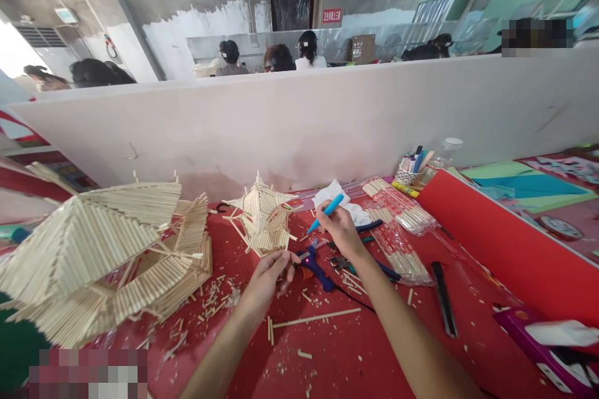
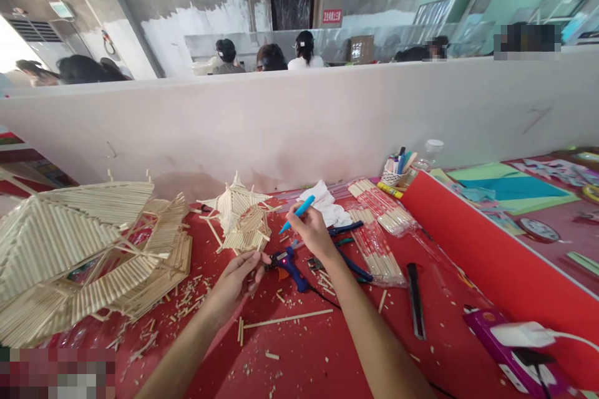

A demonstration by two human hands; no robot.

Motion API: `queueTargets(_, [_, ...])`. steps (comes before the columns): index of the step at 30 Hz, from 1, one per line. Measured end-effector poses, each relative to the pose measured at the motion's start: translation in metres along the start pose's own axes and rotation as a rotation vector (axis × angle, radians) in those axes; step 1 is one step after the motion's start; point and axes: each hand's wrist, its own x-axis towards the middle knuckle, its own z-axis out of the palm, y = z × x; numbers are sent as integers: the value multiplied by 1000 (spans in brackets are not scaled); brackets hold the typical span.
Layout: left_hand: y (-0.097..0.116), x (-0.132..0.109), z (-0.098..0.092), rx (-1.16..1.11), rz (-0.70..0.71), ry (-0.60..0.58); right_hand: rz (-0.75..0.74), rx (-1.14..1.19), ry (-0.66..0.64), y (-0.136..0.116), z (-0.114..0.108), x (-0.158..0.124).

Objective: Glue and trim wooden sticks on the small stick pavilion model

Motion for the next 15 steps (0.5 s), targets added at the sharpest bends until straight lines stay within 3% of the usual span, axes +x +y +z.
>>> queueTargets(8, [-1,0,0,-6,2,4,8,-106,-336,-22,3,-6])
queueTargets(15, [0,1,1,-10,-4,6,-17,-239,-320,-24,4,-8])
